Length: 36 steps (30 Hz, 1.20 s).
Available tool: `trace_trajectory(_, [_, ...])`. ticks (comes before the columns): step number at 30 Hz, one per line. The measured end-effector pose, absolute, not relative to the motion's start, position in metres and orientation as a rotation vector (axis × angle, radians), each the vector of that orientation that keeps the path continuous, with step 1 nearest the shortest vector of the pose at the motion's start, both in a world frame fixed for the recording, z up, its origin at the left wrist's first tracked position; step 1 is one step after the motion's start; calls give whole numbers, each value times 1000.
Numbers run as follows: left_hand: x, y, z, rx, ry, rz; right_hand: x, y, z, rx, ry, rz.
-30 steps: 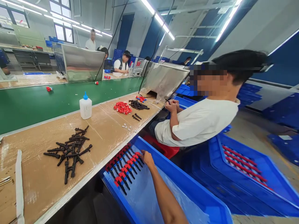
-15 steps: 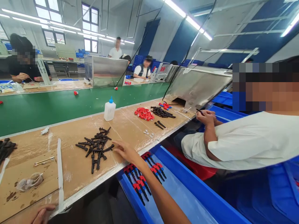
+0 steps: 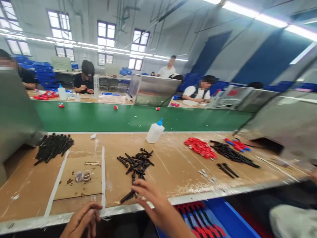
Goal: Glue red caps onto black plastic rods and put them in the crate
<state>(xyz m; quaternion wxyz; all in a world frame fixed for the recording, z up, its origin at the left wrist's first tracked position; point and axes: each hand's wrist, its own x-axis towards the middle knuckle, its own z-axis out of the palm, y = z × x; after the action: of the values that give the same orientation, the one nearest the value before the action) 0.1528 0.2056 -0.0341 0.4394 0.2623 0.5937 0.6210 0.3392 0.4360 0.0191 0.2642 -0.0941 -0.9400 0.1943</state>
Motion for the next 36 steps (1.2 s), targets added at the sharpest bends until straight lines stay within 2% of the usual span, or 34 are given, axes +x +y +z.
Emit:
trace_trajectory(4, [160, 203, -22, 771, 1445, 1555, 288, 364, 30, 158, -2693, 686])
trace_trajectory(6, [158, 196, -22, 668, 1483, 1631, 267, 349, 26, 194, -2649, 799])
trace_trajectory(12, [144, 182, -39, 112, 1052, 1909, 211, 364, -11, -526, -2278, 1082])
trace_trajectory(18, [134, 186, -40, -18, 812, 1980, 175, 364, -30, -672, -2191, 1432])
trace_trajectory(26, [133, 183, -39, -106, 829, 1936, 159, 353, -14, -459, -2285, 1168])
trace_trajectory(29, [134, 181, -42, -132, 847, 1924, 162, 354, -16, -504, -2265, 1090])
trace_trajectory(36, [133, 178, -40, -111, 780, 1894, 175, 357, -32, -648, -2111, 1278])
